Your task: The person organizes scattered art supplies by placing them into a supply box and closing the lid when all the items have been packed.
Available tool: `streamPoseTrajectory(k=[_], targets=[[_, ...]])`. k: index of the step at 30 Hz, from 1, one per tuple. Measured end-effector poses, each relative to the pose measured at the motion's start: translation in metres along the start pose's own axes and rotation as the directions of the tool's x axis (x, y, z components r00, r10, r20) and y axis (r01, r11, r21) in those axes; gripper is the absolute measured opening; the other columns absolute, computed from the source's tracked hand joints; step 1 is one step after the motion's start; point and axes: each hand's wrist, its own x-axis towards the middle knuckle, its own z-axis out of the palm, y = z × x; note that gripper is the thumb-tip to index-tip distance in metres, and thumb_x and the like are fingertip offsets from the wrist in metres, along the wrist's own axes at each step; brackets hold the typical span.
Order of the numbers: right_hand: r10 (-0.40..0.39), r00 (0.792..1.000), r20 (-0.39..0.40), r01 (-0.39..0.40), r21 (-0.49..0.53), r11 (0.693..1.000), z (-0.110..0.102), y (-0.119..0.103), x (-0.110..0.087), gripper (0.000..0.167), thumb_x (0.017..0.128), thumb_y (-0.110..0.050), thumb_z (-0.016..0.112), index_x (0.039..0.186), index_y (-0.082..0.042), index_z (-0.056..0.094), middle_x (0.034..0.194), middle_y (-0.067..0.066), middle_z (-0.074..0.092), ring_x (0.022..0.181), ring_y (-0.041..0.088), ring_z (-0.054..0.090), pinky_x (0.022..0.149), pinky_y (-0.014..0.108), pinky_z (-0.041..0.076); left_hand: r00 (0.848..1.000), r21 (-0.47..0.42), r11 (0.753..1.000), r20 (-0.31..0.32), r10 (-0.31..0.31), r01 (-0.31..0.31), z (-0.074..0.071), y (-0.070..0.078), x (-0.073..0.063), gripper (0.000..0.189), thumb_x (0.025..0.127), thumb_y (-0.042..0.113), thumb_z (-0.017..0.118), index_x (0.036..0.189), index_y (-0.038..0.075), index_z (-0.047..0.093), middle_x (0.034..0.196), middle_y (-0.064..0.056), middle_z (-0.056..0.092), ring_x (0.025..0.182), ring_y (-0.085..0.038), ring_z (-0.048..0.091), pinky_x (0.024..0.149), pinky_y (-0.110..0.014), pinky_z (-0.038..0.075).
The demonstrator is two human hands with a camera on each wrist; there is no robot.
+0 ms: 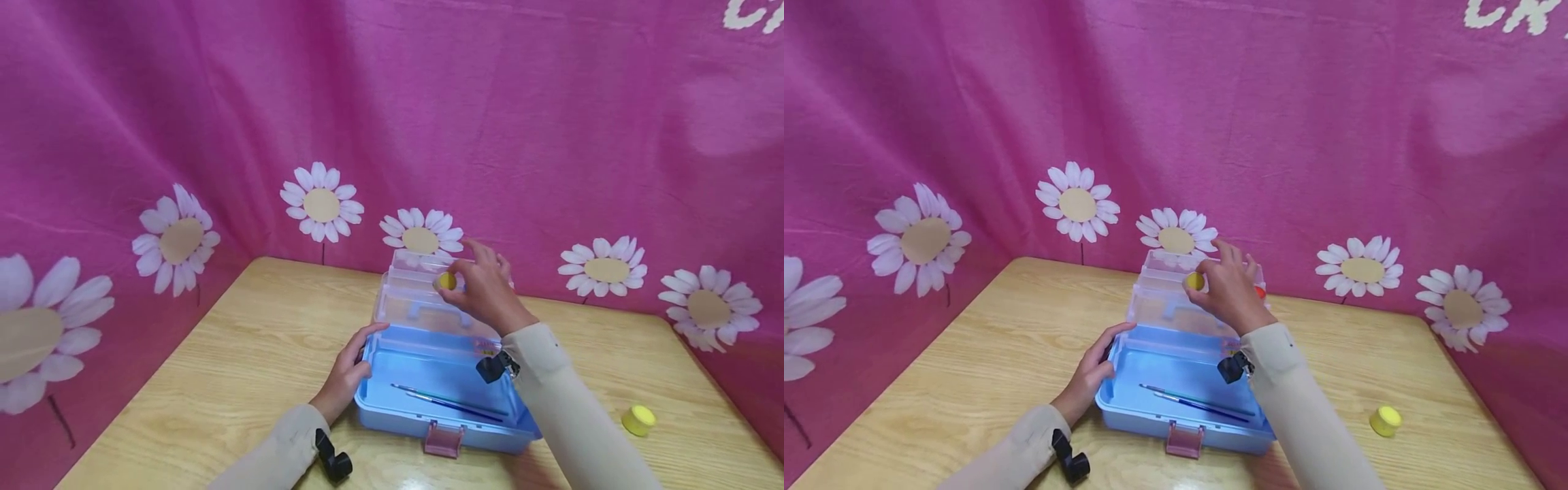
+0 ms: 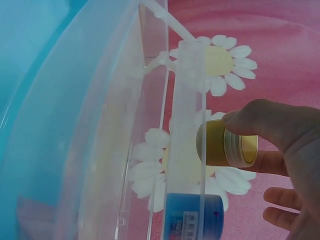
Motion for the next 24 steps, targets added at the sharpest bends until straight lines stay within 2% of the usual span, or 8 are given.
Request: streamPoseTrajectory(k=[4, 12, 24], targets=[[0.017, 1.000, 0.024, -0.017, -0.026, 1.000, 0.0042, 0.0003, 0.0018, 0.026, 0.075, -0.032, 0.079, 0.092, -0.013, 0.073, 0.148, 0.018, 0.035, 0.138, 0.036, 0.023, 0.105, 0.067, 0.018, 1.000, 0.007, 1.000, 0.003, 0.001, -0.001, 0.0003, 0.0004, -0.0007, 0.073, 0.079, -0.005, 0.039, 0.144, 0.029, 0.041, 0.153, 0.008, 0.031, 0.143, -0.022, 0.023, 0.112, -0.059, 0.017], [-0.001, 1.000, 0.021, 0.002, -0.053, 0.999, 0.0081, 0.0022, 0.0037, 0.022, 0.076, -0.033, 0.078, 0.087, -0.014, 0.072, 0.147, 0.019, 0.037, 0.138, 0.037, 0.024, 0.102, 0.070, 0.020, 1.000, 0.011, 1.000, 0.005, -0.012, 0.012, -0.0009, 0.0020, -0.0008, 0.071, 0.081, -0.002, 0.040, 0.145, 0.029, 0.040, 0.154, 0.010, 0.029, 0.144, -0.023, 0.022, 0.111, -0.061, 0.018], [0.036, 0.995, 0.092, -0.032, -0.039, 0.999, 0.0076, 0.0073, 0.0068, 0.022, 0.078, -0.037, 0.075, 0.076, -0.016, 0.069, 0.148, 0.019, 0.036, 0.138, 0.038, 0.022, 0.103, 0.071, 0.015, 1.000, 0.020, 1.000, 0.010, -0.005, 0.005, -0.0012, -0.0015, 0.0000, 0.072, 0.081, -0.004, 0.039, 0.144, 0.031, 0.040, 0.154, 0.010, 0.029, 0.144, -0.023, 0.020, 0.112, -0.061, 0.016]])
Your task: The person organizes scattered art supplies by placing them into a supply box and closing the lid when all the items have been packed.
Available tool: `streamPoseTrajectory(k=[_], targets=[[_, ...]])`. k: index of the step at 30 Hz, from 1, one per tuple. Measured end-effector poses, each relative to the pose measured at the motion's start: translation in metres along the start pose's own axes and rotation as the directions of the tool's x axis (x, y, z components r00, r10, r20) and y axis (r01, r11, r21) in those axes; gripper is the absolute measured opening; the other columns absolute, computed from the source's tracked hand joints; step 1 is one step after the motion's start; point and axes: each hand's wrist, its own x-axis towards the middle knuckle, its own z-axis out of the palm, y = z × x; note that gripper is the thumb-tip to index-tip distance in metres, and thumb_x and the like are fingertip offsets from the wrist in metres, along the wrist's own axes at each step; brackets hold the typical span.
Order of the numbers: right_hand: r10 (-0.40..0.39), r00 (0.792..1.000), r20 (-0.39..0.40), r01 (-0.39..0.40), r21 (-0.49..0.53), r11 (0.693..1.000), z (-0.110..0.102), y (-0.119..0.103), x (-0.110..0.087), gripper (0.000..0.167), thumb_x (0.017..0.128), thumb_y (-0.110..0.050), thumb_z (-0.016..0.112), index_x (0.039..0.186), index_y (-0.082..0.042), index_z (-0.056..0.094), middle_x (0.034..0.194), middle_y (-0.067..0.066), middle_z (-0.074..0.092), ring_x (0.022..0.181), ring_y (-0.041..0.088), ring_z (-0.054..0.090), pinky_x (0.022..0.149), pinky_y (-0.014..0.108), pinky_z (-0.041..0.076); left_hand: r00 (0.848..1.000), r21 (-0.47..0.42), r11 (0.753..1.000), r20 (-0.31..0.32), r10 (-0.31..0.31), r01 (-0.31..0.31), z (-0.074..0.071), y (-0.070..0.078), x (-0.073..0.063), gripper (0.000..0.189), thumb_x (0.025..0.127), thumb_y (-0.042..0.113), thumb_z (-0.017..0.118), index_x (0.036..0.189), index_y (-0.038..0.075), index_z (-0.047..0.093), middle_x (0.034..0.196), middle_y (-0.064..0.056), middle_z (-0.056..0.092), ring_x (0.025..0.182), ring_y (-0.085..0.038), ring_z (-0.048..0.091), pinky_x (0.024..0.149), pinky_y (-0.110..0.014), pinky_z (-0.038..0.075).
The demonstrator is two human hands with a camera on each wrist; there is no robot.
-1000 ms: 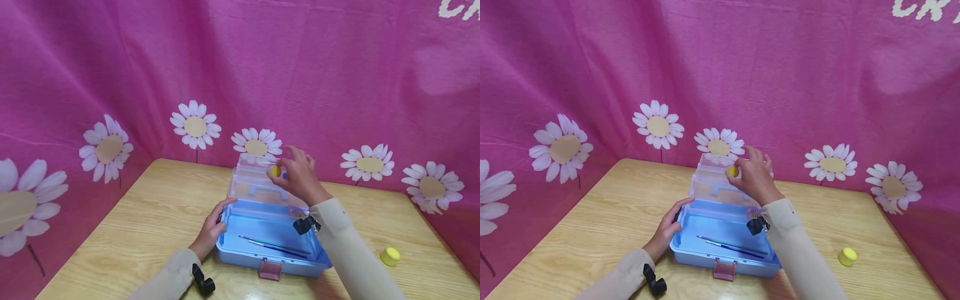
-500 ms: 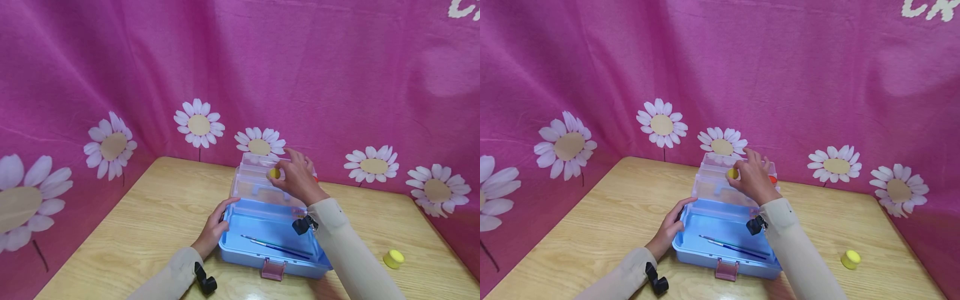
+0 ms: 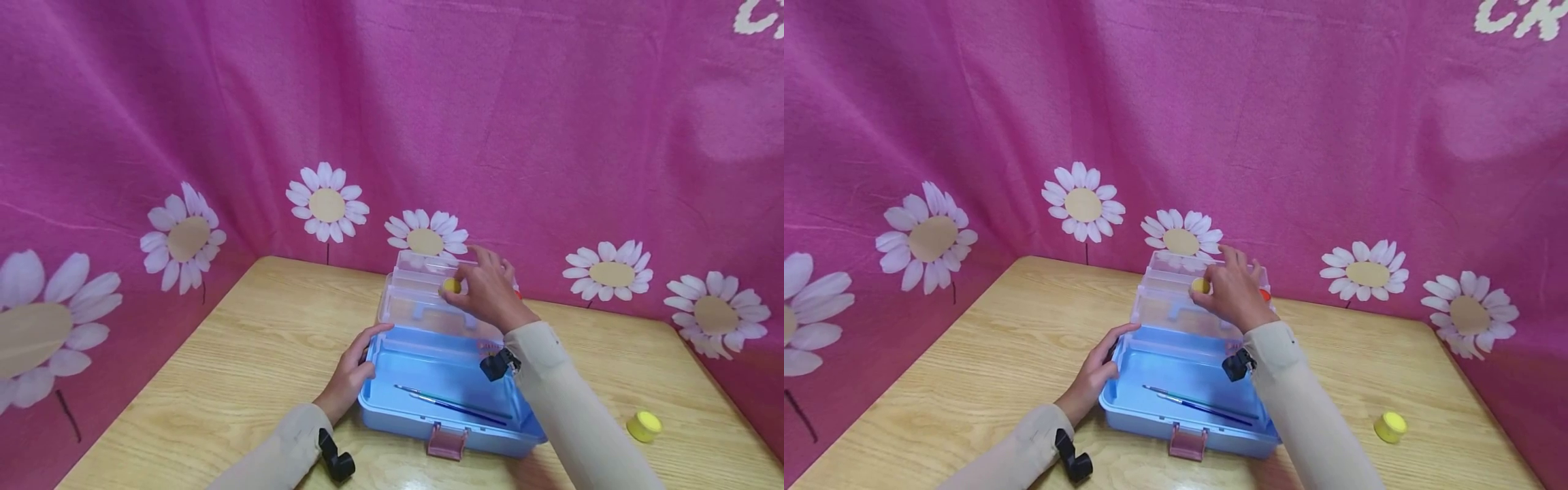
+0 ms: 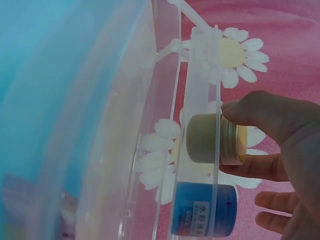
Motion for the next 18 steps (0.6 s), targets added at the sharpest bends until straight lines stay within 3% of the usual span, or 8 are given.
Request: streamPoseTrajectory(k=[9, 18], targets=[[0.022, 0.995, 0.100, -0.021, -0.008, 1.000, -0.0037, 0.0033, 0.0049, 0.025, 0.081, -0.040, 0.072, 0.083, -0.016, 0.072, 0.151, 0.018, 0.030, 0.140, 0.039, 0.018, 0.105, 0.072, 0.011, 1.000, 0.003, 1.000, 0.000, -0.021, 0.021, 0.0004, 0.0006, 0.0005, 0.070, 0.082, -0.001, 0.040, 0.145, 0.029, 0.039, 0.154, 0.014, 0.027, 0.145, -0.022, 0.019, 0.112, -0.060, 0.017], [0.025, 0.991, 0.129, -0.028, 0.027, 0.999, -0.0005, 0.0044, 0.0076, 0.035, 0.082, -0.046, 0.070, 0.094, -0.014, 0.075, 0.152, 0.016, 0.031, 0.138, 0.038, 0.021, 0.105, 0.070, 0.015, 1.000, 0.013, 1.000, -0.006, -0.016, 0.016, 0.0007, 0.0012, 0.0002, 0.071, 0.082, -0.002, 0.040, 0.144, 0.031, 0.040, 0.153, 0.014, 0.029, 0.144, -0.020, 0.020, 0.112, -0.059, 0.017]])
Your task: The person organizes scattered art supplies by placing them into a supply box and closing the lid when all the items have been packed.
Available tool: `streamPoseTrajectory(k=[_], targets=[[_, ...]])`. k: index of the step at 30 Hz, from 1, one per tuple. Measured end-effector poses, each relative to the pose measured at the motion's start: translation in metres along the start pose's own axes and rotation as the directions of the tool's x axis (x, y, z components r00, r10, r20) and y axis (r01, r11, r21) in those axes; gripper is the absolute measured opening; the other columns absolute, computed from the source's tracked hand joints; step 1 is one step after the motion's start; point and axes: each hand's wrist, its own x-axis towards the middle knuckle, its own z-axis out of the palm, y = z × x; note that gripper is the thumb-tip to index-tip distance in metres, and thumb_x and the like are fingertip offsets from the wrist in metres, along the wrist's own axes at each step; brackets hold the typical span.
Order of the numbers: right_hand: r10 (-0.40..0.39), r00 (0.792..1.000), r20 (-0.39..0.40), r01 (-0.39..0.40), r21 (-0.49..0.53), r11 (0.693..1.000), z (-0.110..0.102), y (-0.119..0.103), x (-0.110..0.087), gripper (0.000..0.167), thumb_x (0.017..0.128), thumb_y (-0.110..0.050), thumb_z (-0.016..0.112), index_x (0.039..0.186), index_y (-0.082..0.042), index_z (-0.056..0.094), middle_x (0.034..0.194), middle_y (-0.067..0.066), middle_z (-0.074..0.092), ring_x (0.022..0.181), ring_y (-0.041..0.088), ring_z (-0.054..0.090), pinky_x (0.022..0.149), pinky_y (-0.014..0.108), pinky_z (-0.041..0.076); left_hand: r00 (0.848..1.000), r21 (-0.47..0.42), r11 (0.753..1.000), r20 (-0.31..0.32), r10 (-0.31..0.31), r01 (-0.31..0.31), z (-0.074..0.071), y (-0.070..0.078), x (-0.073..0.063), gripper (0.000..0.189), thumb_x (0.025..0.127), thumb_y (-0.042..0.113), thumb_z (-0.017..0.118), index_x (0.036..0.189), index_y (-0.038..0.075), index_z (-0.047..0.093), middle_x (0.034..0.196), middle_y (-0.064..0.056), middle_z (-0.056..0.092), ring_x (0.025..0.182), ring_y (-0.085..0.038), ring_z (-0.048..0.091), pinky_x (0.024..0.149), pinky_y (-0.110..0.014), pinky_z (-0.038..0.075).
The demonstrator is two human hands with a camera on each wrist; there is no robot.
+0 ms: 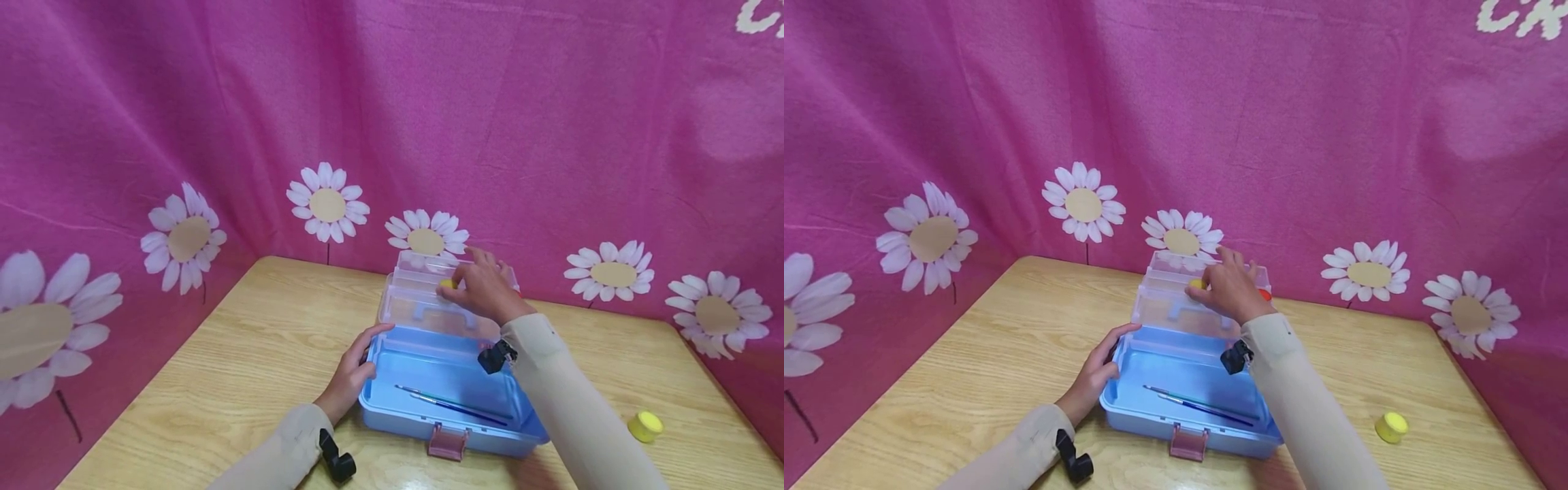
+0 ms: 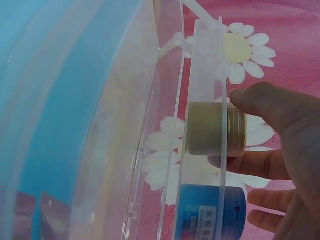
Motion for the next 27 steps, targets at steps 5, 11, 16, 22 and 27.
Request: streamPoseTrajectory(k=[5, 11, 16, 22, 27], targets=[[0.003, 1.000, 0.002, -0.003, 0.013, 1.000, 0.002, 0.000, -0.001, 0.036, 0.083, -0.046, 0.069, 0.096, -0.013, 0.076, 0.151, 0.016, 0.032, 0.137, 0.037, 0.023, 0.105, 0.070, 0.015, 1.000, -0.004, 1.000, 0.004, 0.000, 0.000, 0.000, 0.000, -0.001, 0.071, 0.082, -0.002, 0.040, 0.142, 0.035, 0.041, 0.153, 0.014, 0.029, 0.144, -0.020, 0.021, 0.112, -0.059, 0.017], [-0.004, 1.000, 0.005, 0.003, 0.025, 1.000, 0.002, -0.002, 0.000, 0.038, 0.082, -0.048, 0.068, 0.096, -0.014, 0.076, 0.150, 0.016, 0.033, 0.138, 0.037, 0.022, 0.106, 0.070, 0.011, 1.000, -0.004, 1.000, 0.003, -0.001, 0.001, -0.001, 0.002, -0.001, 0.071, 0.082, -0.002, 0.040, 0.144, 0.032, 0.040, 0.153, 0.013, 0.029, 0.144, -0.023, 0.020, 0.111, -0.061, 0.017], [0.005, 1.000, 0.011, -0.005, 0.028, 1.000, 0.002, 0.000, -0.001, 0.042, 0.083, -0.052, 0.066, 0.097, -0.014, 0.076, 0.150, 0.015, 0.033, 0.138, 0.037, 0.022, 0.106, 0.070, 0.010, 1.000, -0.012, 1.000, 0.006, 0.000, 0.000, 0.000, 0.003, -0.002, 0.072, 0.082, -0.002, 0.040, 0.144, 0.033, 0.040, 0.154, 0.011, 0.028, 0.145, -0.023, 0.020, 0.111, -0.061, 0.017], [0.023, 1.000, 0.007, -0.023, 0.050, 0.998, 0.001, 0.004, -0.002, 0.044, 0.084, -0.053, 0.064, 0.100, -0.013, 0.075, 0.150, 0.016, 0.034, 0.139, 0.037, 0.020, 0.105, 0.070, 0.010, 1.000, -0.026, 1.000, 0.002, 0.011, -0.011, 0.001, 0.002, -0.001, 0.073, 0.080, -0.004, 0.040, 0.143, 0.035, 0.040, 0.154, 0.009, 0.029, 0.144, -0.023, 0.021, 0.112, -0.061, 0.016], [0.036, 0.999, -0.007, -0.036, 0.075, 0.997, -0.004, 0.012, -0.006, 0.045, 0.086, -0.052, 0.062, 0.106, -0.012, 0.073, 0.150, 0.016, 0.031, 0.138, 0.039, 0.020, 0.103, 0.072, 0.007, 1.000, -0.022, 1.000, 0.000, 0.007, -0.007, 0.000, 0.001, -0.001, 0.073, 0.081, -0.003, 0.040, 0.143, 0.036, 0.041, 0.154, 0.010, 0.029, 0.144, -0.024, 0.021, 0.111, -0.061, 0.016]])
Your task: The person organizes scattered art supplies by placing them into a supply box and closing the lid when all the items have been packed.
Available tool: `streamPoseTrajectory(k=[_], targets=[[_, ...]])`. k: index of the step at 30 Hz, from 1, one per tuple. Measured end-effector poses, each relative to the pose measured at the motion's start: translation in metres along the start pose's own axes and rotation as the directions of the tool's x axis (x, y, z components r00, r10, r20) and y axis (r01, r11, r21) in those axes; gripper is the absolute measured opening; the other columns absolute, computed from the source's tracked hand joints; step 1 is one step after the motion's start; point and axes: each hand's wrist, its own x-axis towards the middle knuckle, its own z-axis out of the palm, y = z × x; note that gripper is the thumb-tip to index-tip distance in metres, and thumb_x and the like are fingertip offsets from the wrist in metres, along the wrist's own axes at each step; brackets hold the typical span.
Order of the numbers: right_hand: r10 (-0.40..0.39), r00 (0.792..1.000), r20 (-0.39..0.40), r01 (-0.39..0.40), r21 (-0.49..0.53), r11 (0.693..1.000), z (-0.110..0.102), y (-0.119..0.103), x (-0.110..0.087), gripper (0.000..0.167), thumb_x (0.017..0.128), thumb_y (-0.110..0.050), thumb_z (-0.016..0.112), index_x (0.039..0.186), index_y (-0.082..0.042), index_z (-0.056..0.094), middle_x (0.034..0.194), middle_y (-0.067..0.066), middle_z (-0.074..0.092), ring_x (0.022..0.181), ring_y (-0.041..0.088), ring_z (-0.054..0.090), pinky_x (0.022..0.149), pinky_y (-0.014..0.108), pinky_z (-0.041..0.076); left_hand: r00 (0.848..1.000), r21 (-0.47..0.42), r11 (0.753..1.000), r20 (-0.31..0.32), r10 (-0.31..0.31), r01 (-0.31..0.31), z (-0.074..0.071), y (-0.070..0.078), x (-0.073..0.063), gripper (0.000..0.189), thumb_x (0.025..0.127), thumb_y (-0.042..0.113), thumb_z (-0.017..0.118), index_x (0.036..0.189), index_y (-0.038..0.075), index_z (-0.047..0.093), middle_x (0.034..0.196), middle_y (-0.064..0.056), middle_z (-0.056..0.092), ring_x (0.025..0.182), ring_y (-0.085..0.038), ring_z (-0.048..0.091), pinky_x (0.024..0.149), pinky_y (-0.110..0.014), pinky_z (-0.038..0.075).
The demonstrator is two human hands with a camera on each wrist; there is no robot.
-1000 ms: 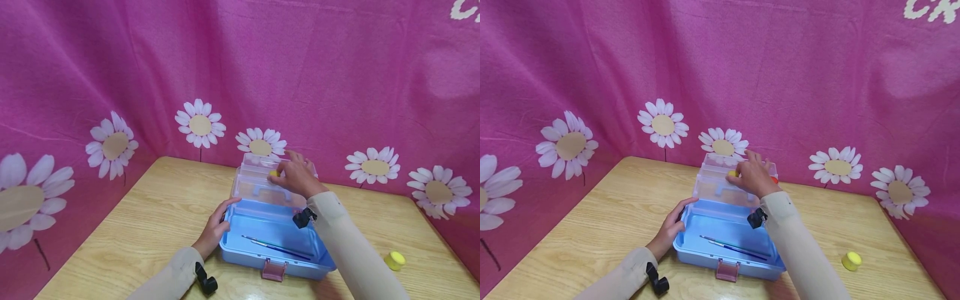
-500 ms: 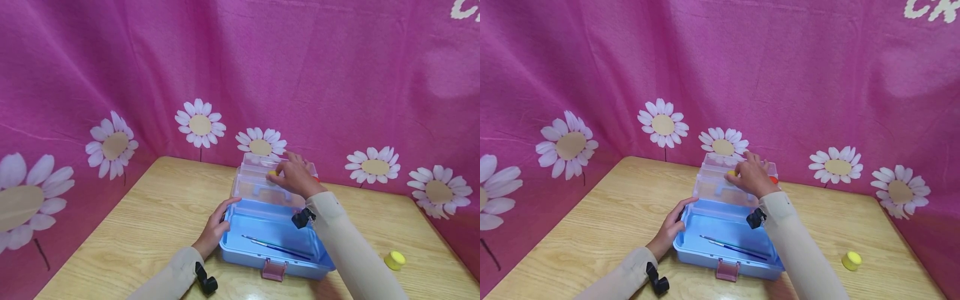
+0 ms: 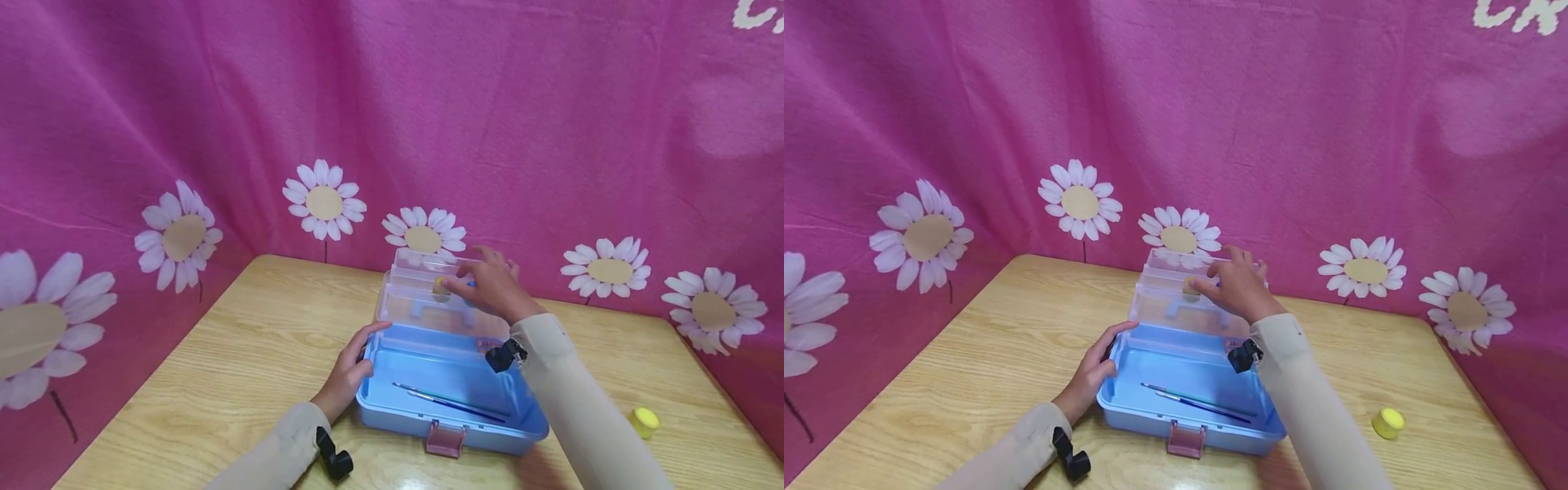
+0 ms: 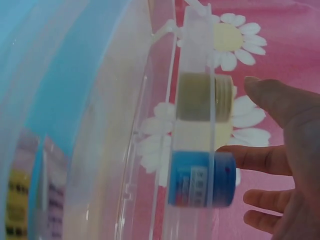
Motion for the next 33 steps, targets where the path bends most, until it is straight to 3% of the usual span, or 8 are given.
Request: streamPoseTrajectory(k=[11, 21, 33], targets=[[0.047, 0.998, -0.052, -0.045, 0.026, 0.999, -0.018, 0.018, -0.019, 0.054, 0.085, -0.053, 0.063, 0.115, -0.009, 0.068, 0.152, 0.020, 0.027, 0.136, 0.044, 0.020, 0.102, 0.071, 0.008, 1.000, 0.013, 1.000, -0.003, 0.010, -0.010, -0.001, 0.000, 0.001, 0.072, 0.080, -0.002, 0.039, 0.144, 0.032, 0.041, 0.155, 0.008, 0.029, 0.145, -0.024, 0.020, 0.112, -0.061, 0.015], [0.097, 0.991, -0.095, -0.087, 0.105, 0.991, -0.035, 0.040, -0.044, 0.056, 0.086, -0.050, 0.064, 0.119, -0.004, 0.063, 0.151, 0.024, 0.025, 0.137, 0.048, 0.016, 0.098, 0.073, 0.010, 1.000, 0.006, 1.000, -0.010, 0.006, -0.006, -0.002, 0.001, -0.001, 0.072, 0.080, -0.002, 0.040, 0.140, 0.038, 0.043, 0.152, 0.014, 0.031, 0.143, -0.018, 0.021, 0.113, -0.057, 0.017], [0.128, 0.985, -0.117, -0.119, 0.076, 0.990, -0.044, 0.060, -0.080, 0.057, 0.086, -0.049, 0.065, 0.122, -0.005, 0.060, 0.149, 0.028, 0.025, 0.136, 0.050, 0.016, 0.093, 0.078, 0.012, 1.000, -0.003, 1.000, -0.005, 0.009, -0.009, 0.001, 0.001, 0.001, 0.072, 0.080, -0.003, 0.040, 0.141, 0.035, 0.043, 0.151, 0.015, 0.033, 0.143, -0.017, 0.022, 0.113, -0.057, 0.017]])
